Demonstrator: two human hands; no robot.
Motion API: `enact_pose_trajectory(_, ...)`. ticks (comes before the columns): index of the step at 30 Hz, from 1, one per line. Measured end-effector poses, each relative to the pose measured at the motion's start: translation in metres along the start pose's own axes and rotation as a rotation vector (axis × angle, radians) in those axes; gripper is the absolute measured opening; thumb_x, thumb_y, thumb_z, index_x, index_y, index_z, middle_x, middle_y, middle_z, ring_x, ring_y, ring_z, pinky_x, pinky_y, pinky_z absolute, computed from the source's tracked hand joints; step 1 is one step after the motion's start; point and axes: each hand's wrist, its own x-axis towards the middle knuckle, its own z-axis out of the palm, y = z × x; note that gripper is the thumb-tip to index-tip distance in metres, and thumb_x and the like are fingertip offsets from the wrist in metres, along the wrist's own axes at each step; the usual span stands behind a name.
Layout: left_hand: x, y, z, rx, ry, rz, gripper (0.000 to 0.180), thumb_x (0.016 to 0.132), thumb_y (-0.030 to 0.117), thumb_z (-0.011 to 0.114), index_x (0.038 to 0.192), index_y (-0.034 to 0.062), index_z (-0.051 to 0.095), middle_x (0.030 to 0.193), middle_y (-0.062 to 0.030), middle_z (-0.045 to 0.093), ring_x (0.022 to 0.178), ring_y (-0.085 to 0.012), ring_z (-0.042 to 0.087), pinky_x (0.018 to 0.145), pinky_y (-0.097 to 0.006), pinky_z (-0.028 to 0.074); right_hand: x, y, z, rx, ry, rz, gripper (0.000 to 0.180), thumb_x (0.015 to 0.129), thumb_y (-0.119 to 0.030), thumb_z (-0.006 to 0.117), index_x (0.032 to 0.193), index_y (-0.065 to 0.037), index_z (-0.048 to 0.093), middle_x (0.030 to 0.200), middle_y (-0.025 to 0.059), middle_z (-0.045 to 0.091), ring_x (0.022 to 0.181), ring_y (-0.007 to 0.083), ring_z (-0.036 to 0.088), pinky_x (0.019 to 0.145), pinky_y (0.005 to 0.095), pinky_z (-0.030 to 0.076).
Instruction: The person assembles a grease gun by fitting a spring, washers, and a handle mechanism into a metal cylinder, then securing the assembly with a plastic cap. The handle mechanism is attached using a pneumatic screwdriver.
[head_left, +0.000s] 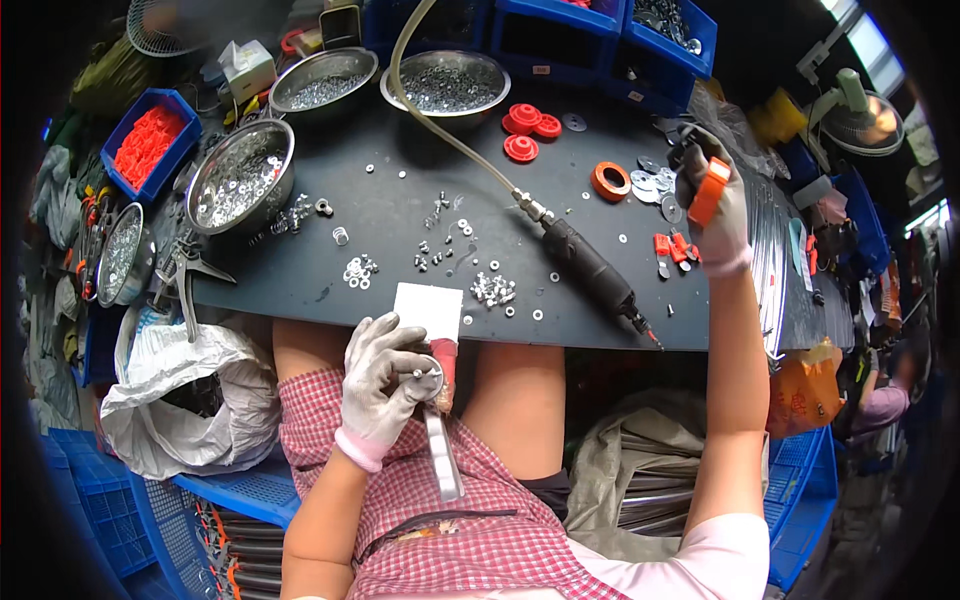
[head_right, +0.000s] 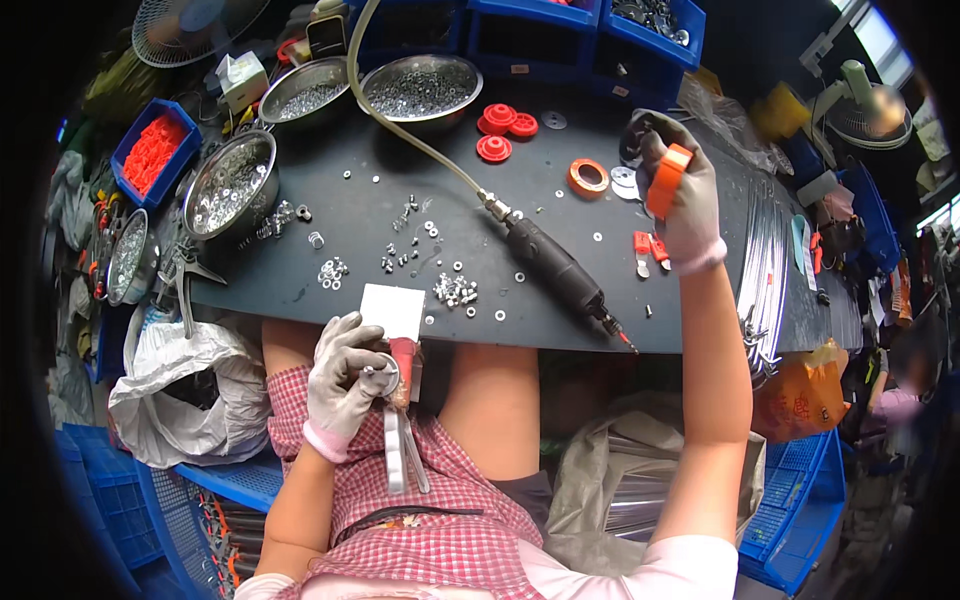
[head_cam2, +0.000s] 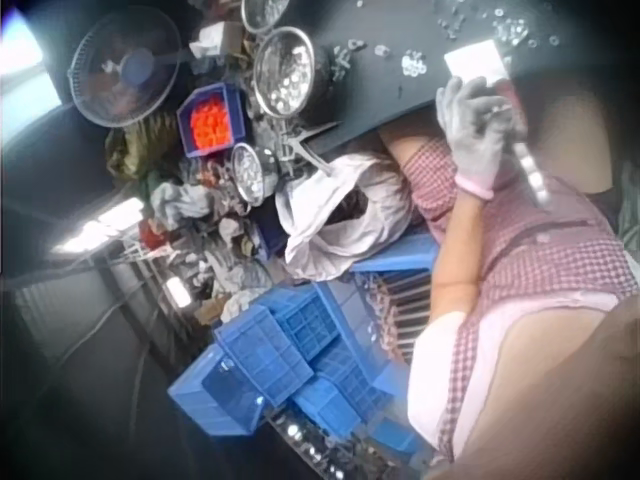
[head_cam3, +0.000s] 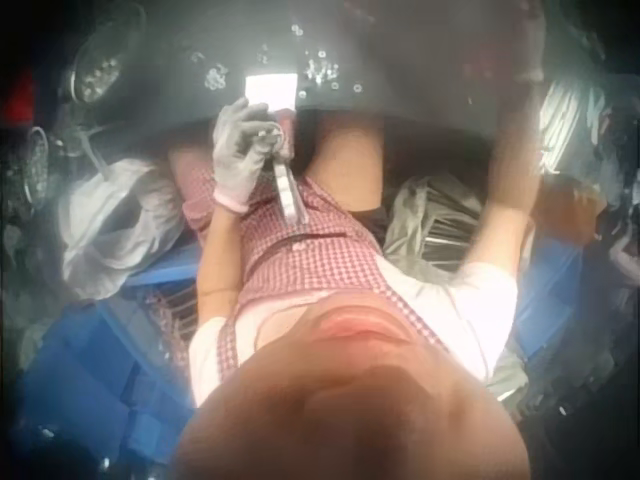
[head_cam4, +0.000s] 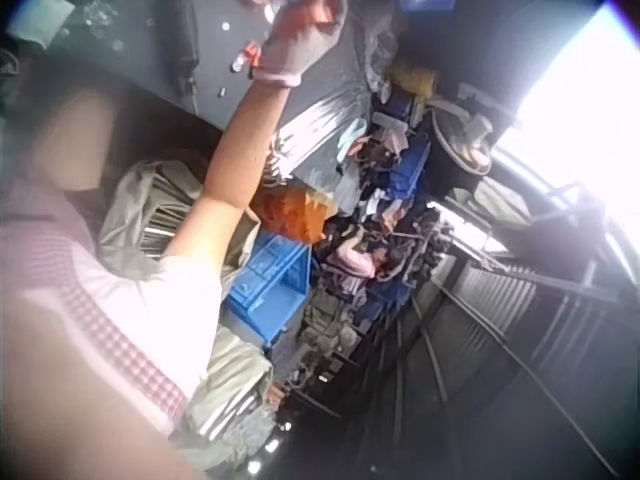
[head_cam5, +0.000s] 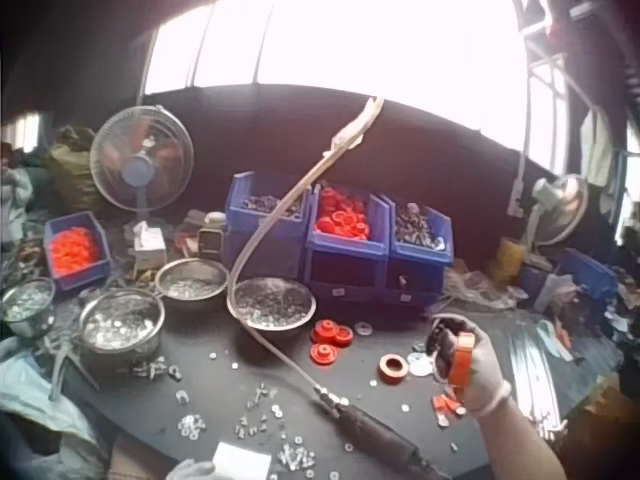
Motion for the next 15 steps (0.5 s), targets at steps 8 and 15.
enact_pose_trajectory(8, 0.037, -0.004, -0.011, -0.008, -0.264, 0.132, 0.028, 0.064, 0.014, 0.071, 0.090, 0.0065, 0.067, 0.114, -0.0101, 0.061, 0.122, -0.0316, 0.044, 0.105, -0.043, 0.030, -0.130, 0.008, 0.131, -0.237, -0.130, -0.471, 0.026, 0.071, -0.014, 0.077, 0.091, -0.002, 0.063, 0.087, 0.0099, 0.061, 0.085, 0.0198, 0.059, 0.071, 0.0274, 0.048)
enact_pose_trajectory(15, 0.013, -0.003, -0.013, 0.001, -0.113, 0.110, 0.076, 0.056, 0.038, 0.078, 0.121, 0.0086, 0.051, 0.127, -0.0145, 0.049, 0.123, -0.0373, 0.041, 0.107, -0.047, 0.027, -0.131, 0.054, 0.158, -0.588, -0.495, -0.661, 0.027, 0.062, -0.005, 0.070, 0.088, -0.010, 0.066, 0.091, 0.0080, 0.067, 0.068, 0.0239, 0.066, 0.057, 0.0289, 0.052)
